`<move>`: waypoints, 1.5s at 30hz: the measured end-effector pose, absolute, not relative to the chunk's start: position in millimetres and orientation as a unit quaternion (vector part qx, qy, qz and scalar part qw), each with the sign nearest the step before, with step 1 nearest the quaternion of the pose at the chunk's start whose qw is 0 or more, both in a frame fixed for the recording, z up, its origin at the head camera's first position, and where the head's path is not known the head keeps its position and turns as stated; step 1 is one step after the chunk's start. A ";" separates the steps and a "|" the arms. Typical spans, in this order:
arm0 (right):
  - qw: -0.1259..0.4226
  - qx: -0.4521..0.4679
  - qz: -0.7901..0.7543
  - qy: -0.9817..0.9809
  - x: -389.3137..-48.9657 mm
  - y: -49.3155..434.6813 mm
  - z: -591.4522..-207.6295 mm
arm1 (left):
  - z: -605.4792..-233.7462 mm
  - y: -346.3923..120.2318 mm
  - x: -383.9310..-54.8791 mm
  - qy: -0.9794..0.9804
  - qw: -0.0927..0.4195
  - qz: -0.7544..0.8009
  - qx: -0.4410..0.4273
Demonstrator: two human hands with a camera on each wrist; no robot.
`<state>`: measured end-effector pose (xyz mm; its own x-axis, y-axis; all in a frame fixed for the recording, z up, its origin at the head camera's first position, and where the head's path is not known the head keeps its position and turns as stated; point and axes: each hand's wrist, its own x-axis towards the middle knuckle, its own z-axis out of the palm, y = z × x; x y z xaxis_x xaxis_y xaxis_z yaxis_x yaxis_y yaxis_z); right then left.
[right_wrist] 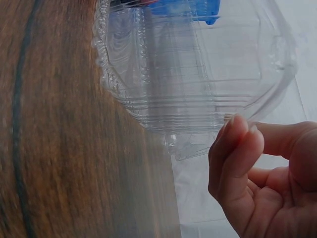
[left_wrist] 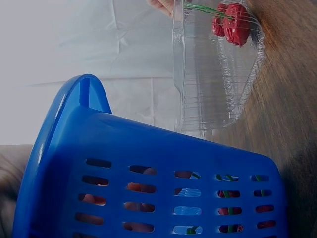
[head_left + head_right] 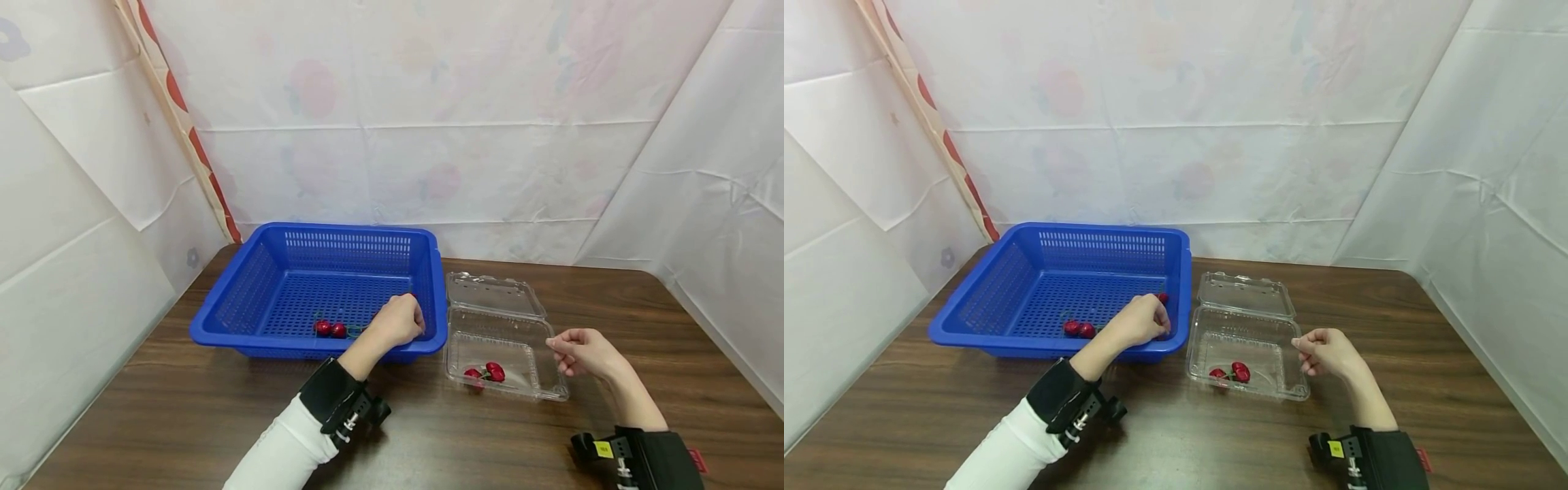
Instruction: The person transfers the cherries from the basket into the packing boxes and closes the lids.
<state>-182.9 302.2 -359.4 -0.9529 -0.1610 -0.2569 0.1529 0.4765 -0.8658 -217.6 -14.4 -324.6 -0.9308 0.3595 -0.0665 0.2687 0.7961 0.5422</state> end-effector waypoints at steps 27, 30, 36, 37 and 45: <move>0.152 -0.008 -0.517 0.842 -181.3 301.7 -358.7 | -323.1 -11.9 -219.5 0.959 0.058 0.237 0.147; 0.151 -0.007 -0.515 0.844 -181.6 301.3 -358.3 | -322.2 -13.7 -218.2 0.959 0.042 0.241 0.140; 0.151 -0.002 -0.512 0.845 -182.5 300.8 -358.3 | -321.9 -20.6 -214.6 0.951 0.013 0.275 0.139; 0.150 -0.002 -0.512 0.846 -182.5 300.7 -358.2 | -321.9 -21.9 -213.8 0.950 0.007 0.280 0.139; 0.148 0.001 -0.512 0.846 -182.5 301.3 -358.8 | -321.4 -28.1 -205.3 0.937 -0.035 0.319 0.137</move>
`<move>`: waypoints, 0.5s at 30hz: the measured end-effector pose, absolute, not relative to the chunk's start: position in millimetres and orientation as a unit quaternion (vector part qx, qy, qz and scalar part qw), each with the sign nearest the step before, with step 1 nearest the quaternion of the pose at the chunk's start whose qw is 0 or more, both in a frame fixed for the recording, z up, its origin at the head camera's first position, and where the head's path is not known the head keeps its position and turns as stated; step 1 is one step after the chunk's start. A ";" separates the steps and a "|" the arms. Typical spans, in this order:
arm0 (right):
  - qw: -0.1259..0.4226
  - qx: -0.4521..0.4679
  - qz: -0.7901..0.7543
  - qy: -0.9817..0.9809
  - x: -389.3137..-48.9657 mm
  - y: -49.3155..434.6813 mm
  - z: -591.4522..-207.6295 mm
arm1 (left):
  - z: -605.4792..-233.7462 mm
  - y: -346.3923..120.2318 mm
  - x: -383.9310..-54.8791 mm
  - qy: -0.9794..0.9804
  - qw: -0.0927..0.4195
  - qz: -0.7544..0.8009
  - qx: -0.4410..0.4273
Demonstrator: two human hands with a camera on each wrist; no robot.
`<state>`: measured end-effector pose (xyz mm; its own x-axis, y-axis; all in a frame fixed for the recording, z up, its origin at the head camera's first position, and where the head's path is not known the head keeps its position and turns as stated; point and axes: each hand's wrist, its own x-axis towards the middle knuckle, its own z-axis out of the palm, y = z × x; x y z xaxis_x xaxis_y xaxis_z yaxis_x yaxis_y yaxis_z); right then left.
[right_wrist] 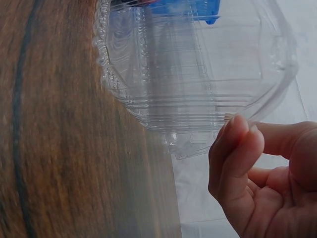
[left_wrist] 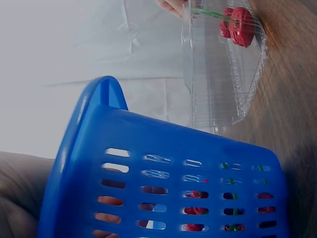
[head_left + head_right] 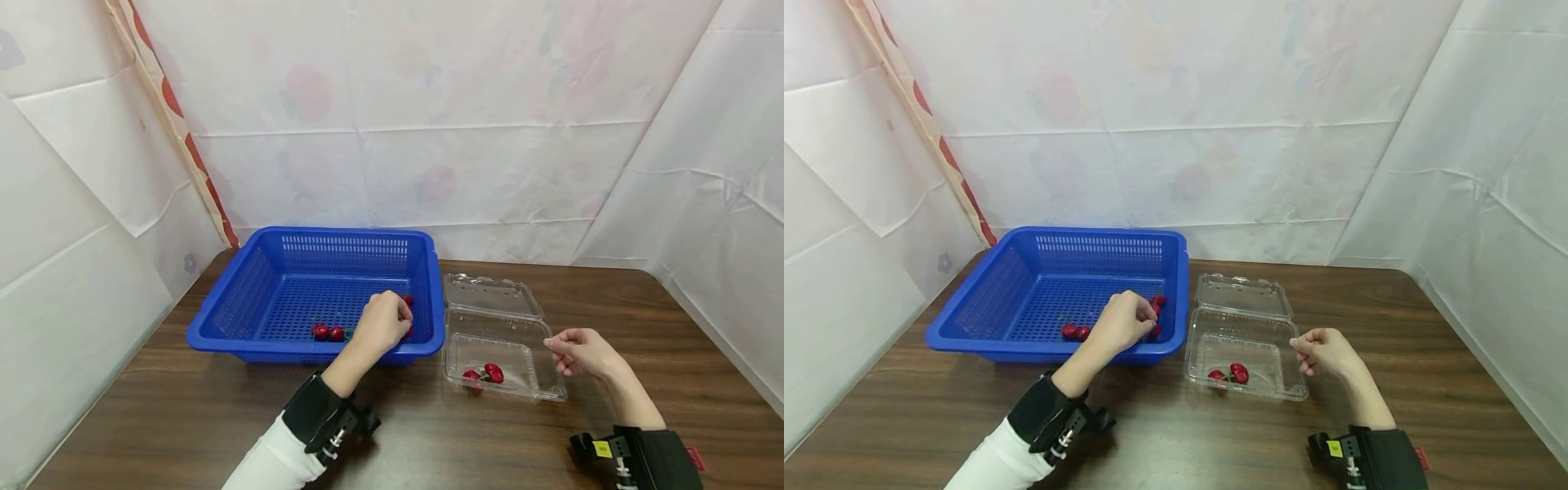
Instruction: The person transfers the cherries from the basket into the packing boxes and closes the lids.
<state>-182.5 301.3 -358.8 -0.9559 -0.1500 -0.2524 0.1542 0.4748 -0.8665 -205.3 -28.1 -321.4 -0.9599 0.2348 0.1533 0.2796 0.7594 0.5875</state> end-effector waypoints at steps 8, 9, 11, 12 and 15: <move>0.147 0.003 -0.513 0.846 -181.8 301.3 -359.7 | -321.9 -28.8 -195.9 -0.921 0.093 -0.347 -0.151; 0.147 0.004 -0.513 0.846 -181.8 301.2 -359.6 | -321.6 -28.4 -194.6 -0.919 0.103 -0.347 -0.154; 0.146 0.003 -0.512 0.846 -181.7 300.9 -359.2 | -320.4 -27.5 -191.6 -0.916 0.120 -0.350 -0.156; 0.145 0.003 -0.511 0.847 -181.8 300.8 -359.0 | -319.8 -27.1 -190.0 -0.914 0.129 -0.351 -0.158; 0.145 0.001 -0.510 0.848 -182.1 300.8 -358.5 | -317.6 -25.7 -185.2 -0.909 0.153 -0.352 -0.162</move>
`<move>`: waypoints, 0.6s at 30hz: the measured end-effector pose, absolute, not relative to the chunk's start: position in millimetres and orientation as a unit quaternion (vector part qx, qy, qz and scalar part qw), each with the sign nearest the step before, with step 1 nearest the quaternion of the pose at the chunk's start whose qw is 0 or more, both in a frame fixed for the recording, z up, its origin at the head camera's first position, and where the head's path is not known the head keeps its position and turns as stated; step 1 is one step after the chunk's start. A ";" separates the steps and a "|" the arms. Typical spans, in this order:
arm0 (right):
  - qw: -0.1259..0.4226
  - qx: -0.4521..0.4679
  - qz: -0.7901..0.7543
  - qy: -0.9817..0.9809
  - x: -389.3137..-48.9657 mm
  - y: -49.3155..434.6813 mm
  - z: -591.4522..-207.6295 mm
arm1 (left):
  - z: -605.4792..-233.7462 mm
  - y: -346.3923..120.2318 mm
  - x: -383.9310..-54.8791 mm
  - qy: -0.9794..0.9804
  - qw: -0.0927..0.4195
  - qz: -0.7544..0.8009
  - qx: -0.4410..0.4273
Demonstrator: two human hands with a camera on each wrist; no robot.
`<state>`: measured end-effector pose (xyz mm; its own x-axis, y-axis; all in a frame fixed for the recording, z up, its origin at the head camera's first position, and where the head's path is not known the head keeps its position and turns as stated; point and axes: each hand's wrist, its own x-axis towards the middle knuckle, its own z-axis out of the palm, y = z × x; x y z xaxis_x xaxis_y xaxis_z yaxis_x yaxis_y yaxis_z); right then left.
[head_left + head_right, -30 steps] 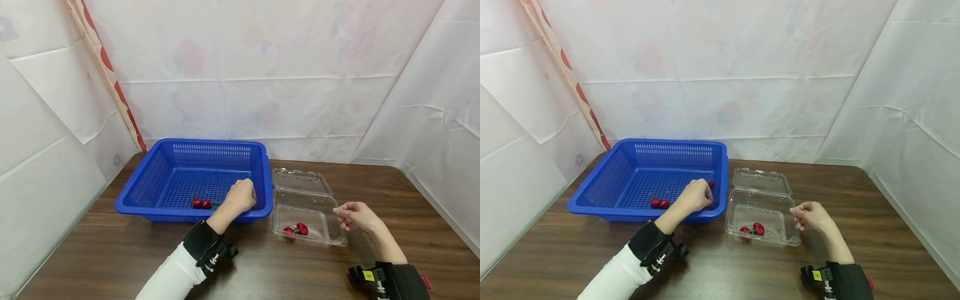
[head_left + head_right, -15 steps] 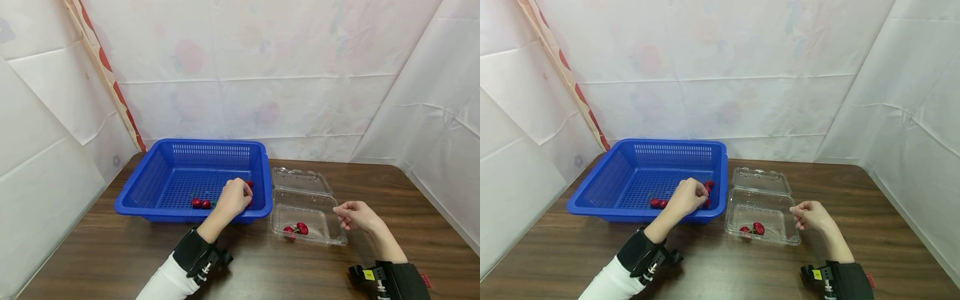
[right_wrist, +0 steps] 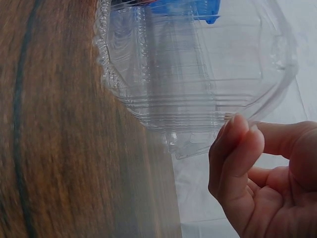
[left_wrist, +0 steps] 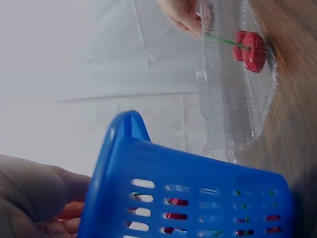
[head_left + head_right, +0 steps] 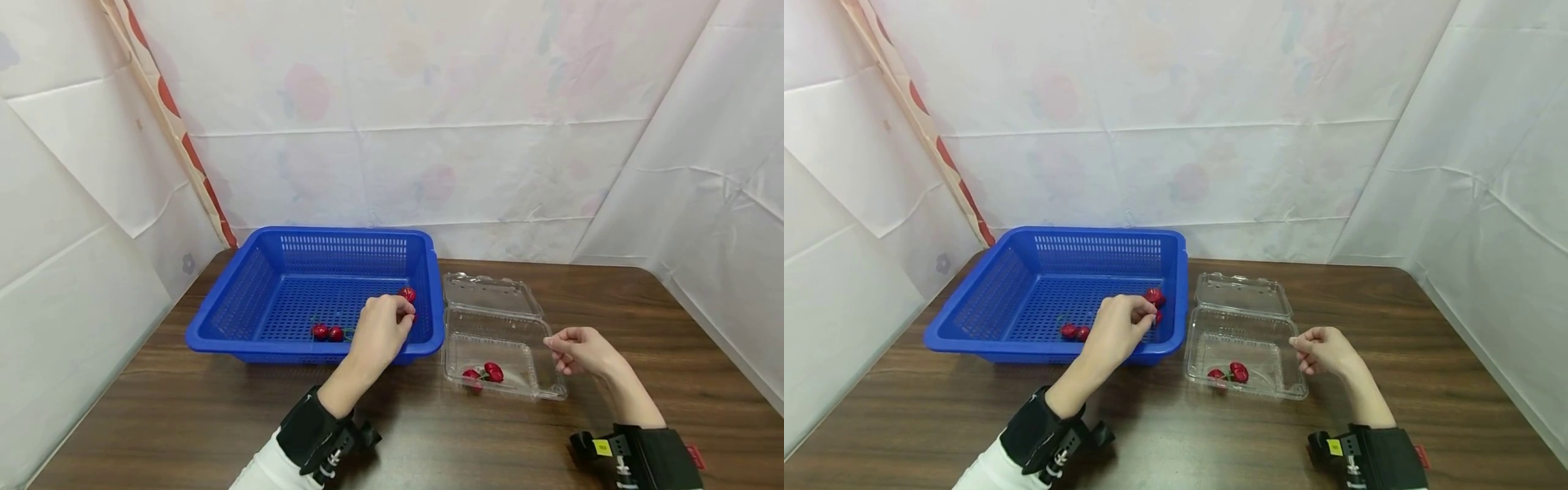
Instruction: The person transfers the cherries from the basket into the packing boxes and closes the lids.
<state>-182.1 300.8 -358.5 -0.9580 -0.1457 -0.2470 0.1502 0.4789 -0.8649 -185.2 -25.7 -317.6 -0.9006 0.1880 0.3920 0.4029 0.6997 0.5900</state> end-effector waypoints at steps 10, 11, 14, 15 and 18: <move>0.149 0.000 -0.512 0.846 -182.6 301.6 -358.1 | -311.7 -14.7 -167.7 -0.884 0.220 -0.364 -0.194; 0.149 0.000 -0.511 0.846 -182.6 301.7 -358.0 | -311.3 -13.3 -165.8 -0.880 0.226 -0.368 -0.198; 0.148 -0.002 -0.510 0.847 -182.5 302.1 -357.9 | -310.5 -8.7 -160.1 -0.867 0.239 -0.379 -0.217; 0.147 -0.003 -0.510 0.847 -182.5 302.3 -357.9 | -310.0 -7.2 -158.1 -0.862 0.243 -0.383 -0.225; 0.147 -0.004 -0.510 0.847 -182.4 302.5 -357.8 | -308.8 -2.6 -152.6 -0.851 0.260 -0.385 -0.245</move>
